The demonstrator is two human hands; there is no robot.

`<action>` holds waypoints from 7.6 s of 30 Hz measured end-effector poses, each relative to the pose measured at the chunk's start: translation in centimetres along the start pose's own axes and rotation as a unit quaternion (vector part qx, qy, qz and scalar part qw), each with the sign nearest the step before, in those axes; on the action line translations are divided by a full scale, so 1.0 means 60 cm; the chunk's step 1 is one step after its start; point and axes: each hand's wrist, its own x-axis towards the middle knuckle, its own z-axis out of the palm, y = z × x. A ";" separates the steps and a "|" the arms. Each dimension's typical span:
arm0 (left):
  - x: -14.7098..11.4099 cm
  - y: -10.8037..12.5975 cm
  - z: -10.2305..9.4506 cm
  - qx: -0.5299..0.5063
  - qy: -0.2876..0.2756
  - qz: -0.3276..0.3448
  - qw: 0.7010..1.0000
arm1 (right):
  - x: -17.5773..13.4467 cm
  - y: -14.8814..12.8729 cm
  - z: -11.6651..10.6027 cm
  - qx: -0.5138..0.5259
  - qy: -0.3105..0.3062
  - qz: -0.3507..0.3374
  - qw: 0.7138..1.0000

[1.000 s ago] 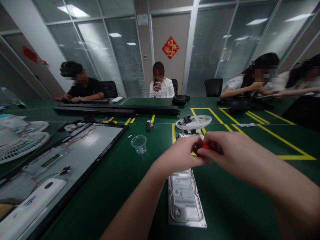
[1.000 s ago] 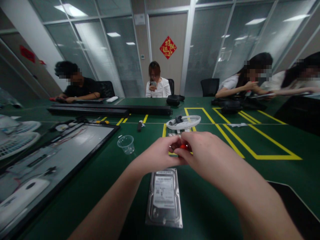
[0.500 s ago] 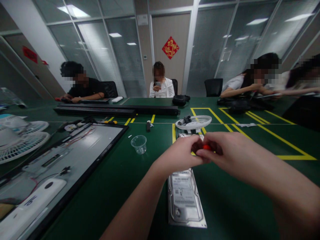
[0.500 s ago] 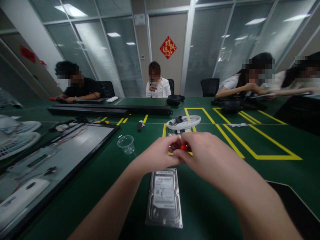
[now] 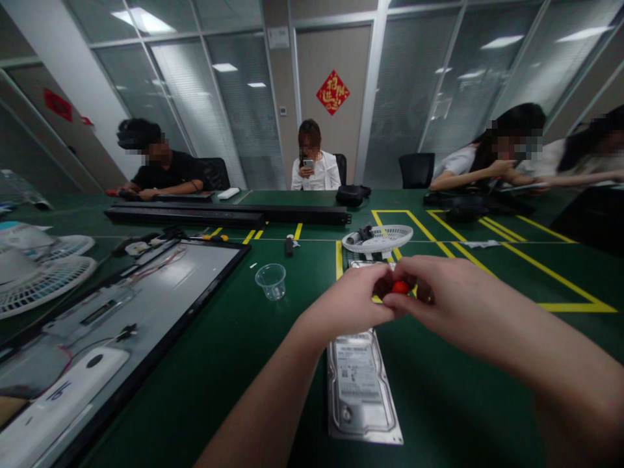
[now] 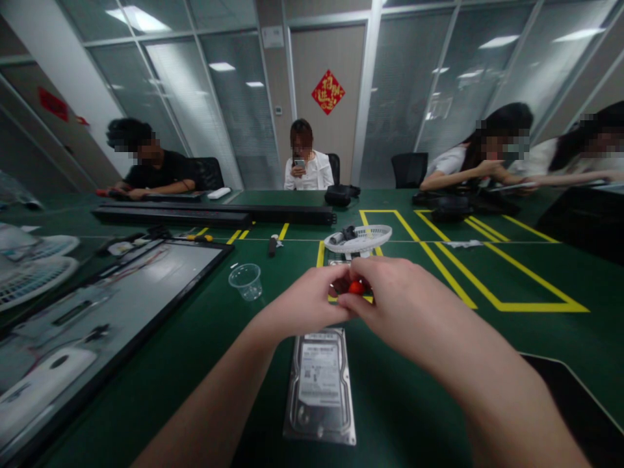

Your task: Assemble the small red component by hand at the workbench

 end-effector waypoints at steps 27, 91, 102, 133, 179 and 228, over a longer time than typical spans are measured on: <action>0.000 -0.001 0.001 0.003 0.008 0.007 1.000 | 0.002 0.002 0.005 -0.009 0.006 0.012 1.000; 0.002 -0.007 0.003 -0.019 -0.005 -0.003 1.000 | -0.003 0.002 0.000 0.016 0.025 -0.043 0.999; 0.000 -0.008 0.003 -0.002 0.003 -0.009 1.000 | -0.002 0.002 0.000 -0.030 0.004 0.016 0.999; 0.000 -0.003 0.001 0.014 -0.005 0.004 1.000 | 0.002 -0.006 0.000 -0.021 -0.001 0.026 0.999; -0.001 0.003 0.000 -0.015 0.002 0.005 1.000 | 0.001 0.004 0.003 -0.017 0.004 0.012 1.000; 0.001 -0.007 0.003 -0.010 0.002 0.007 1.000 | -0.006 0.002 -0.003 0.023 0.014 -0.028 0.999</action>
